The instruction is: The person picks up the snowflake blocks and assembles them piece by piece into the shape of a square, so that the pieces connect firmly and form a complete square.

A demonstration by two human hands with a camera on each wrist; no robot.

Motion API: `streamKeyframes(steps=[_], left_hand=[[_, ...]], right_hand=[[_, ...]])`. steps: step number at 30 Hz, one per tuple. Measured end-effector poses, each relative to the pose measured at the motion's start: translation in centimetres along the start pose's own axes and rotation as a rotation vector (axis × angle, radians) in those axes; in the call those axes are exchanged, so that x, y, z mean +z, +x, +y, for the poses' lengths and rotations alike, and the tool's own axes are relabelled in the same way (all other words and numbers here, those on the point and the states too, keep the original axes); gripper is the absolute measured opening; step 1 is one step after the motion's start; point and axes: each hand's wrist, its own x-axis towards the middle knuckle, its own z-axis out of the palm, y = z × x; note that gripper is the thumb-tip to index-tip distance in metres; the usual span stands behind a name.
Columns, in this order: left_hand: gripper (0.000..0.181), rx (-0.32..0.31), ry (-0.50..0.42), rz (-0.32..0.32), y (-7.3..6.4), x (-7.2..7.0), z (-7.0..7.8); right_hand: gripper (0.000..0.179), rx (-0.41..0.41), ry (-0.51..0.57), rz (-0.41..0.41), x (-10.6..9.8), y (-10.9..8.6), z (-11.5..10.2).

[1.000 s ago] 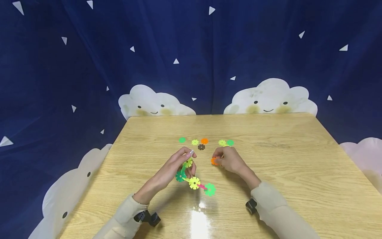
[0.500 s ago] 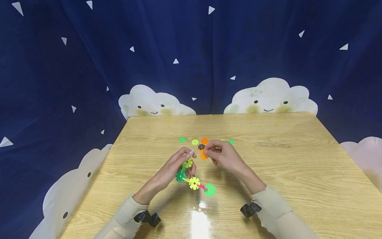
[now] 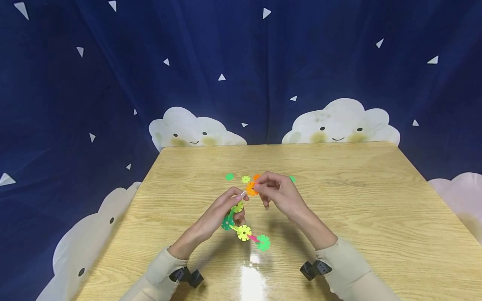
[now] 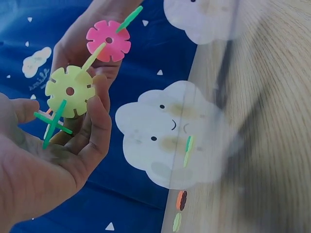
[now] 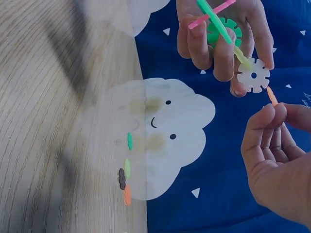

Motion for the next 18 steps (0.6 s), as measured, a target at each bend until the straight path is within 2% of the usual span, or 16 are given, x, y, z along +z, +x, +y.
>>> streamKeyframes(steps=[18], left_hand=[[0.035, 0.005, 0.008, 0.006, -0.06, 0.1, -0.04]], right_hand=[[0.011, -0.006, -0.016, -0.038, 0.16, -0.06, -0.25]])
